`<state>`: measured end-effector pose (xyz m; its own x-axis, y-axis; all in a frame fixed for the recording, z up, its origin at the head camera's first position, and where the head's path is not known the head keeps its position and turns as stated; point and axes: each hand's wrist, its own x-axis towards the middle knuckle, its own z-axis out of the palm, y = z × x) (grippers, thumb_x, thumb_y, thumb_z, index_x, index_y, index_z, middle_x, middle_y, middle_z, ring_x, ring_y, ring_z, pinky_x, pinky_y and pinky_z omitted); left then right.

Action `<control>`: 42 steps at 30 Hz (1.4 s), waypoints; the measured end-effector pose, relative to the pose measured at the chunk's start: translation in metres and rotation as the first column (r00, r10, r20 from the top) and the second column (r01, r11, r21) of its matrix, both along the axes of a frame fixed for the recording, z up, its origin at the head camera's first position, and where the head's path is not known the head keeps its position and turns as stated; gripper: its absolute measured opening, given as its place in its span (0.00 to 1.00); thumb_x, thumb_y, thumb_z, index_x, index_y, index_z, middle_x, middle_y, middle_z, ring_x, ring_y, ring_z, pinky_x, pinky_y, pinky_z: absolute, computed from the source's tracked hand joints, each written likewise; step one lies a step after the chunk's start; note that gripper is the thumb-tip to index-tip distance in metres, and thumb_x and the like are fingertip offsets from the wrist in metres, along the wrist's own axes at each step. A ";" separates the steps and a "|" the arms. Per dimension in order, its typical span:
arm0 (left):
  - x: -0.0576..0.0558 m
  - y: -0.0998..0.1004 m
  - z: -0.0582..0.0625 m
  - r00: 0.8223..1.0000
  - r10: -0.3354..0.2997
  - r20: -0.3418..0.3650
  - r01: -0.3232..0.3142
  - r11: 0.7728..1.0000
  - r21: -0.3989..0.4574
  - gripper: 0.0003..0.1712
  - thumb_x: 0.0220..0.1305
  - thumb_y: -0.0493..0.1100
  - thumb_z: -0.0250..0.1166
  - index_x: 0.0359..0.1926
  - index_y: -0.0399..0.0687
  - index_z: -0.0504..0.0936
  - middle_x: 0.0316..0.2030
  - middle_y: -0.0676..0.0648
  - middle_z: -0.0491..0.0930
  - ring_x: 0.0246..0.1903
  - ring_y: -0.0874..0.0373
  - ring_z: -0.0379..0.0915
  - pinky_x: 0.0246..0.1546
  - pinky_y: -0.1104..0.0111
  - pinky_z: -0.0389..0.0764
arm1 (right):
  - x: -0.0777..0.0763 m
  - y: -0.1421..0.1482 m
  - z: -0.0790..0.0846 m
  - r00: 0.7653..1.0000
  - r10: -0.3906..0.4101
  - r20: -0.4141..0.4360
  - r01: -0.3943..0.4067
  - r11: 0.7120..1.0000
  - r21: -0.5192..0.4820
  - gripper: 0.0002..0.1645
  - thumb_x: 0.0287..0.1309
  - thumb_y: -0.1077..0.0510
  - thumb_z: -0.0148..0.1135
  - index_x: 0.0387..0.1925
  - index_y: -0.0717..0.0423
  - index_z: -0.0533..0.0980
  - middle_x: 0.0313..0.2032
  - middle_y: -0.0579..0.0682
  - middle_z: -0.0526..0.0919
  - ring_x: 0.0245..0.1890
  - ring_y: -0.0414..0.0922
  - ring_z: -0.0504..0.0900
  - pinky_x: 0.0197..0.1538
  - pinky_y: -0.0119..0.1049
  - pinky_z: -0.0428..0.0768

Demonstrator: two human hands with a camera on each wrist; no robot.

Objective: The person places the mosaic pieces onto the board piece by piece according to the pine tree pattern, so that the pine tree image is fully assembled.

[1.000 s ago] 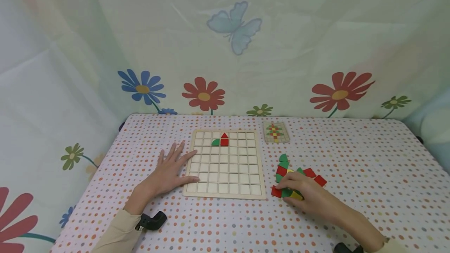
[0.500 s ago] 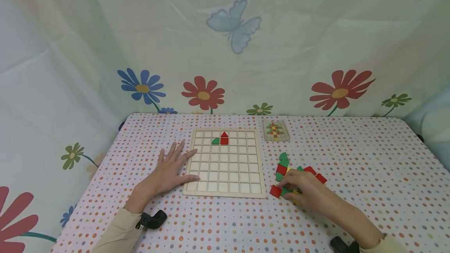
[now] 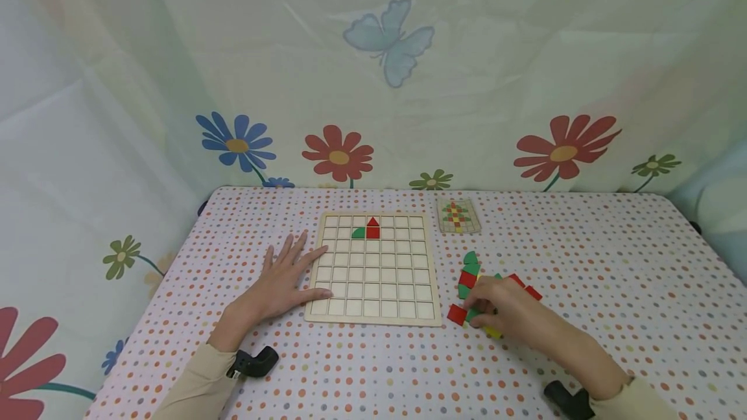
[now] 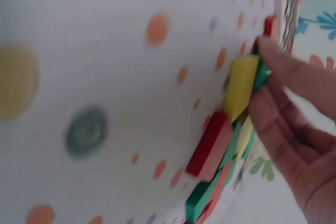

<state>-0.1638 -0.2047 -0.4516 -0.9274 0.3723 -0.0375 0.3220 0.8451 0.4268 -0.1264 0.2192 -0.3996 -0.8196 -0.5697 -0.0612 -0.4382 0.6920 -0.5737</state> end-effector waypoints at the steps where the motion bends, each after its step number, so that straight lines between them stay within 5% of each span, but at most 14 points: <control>1: 0.000 0.000 0.000 1.000 0.000 0.001 0.000 1.000 -0.001 0.53 0.63 0.74 0.66 0.81 0.59 0.63 0.83 0.38 0.41 0.81 0.34 0.29 0.74 0.30 0.31 | -0.001 0.001 -0.001 1.000 0.005 0.012 -0.005 1.000 -0.006 0.12 0.47 0.66 0.82 0.34 0.56 0.86 0.31 0.39 0.79 0.29 0.31 0.75 0.33 0.28 0.81; 14: 0.001 0.001 0.001 1.000 0.000 0.000 0.000 1.000 0.000 0.53 0.62 0.73 0.67 0.81 0.58 0.63 0.83 0.38 0.41 0.81 0.34 0.29 0.74 0.30 0.32 | -0.010 0.014 -0.007 0.995 0.092 0.037 -0.083 0.976 -0.203 0.13 0.50 0.64 0.82 0.35 0.51 0.85 0.33 0.39 0.83 0.31 0.32 0.76 0.33 0.31 0.81; 23: 0.000 0.000 0.000 1.000 -0.001 0.010 0.001 1.000 0.002 0.52 0.63 0.72 0.67 0.81 0.58 0.63 0.84 0.38 0.40 0.81 0.34 0.28 0.74 0.30 0.31 | -0.018 0.006 0.003 0.995 0.096 -0.003 -0.095 0.983 -0.160 0.12 0.55 0.65 0.79 0.41 0.54 0.88 0.36 0.39 0.83 0.36 0.34 0.81 0.39 0.30 0.85; 35: 0.000 0.001 0.000 1.000 0.005 0.013 -0.005 1.000 -0.003 0.52 0.63 0.73 0.67 0.81 0.57 0.63 0.84 0.38 0.40 0.81 0.34 0.28 0.74 0.30 0.31 | -0.036 -0.021 0.011 0.995 0.077 -0.055 -0.085 0.983 -0.165 0.10 0.54 0.65 0.80 0.32 0.51 0.83 0.31 0.37 0.85 0.29 0.33 0.80 0.34 0.31 0.83; 42: 0.000 0.000 0.002 1.000 0.000 0.014 0.000 1.000 0.000 0.52 0.63 0.73 0.66 0.81 0.57 0.63 0.84 0.38 0.40 0.82 0.35 0.28 0.74 0.30 0.30 | -0.047 -0.035 0.010 0.992 0.110 -0.055 -0.119 0.974 -0.192 0.10 0.57 0.68 0.77 0.40 0.57 0.87 0.35 0.41 0.83 0.35 0.35 0.82 0.40 0.32 0.86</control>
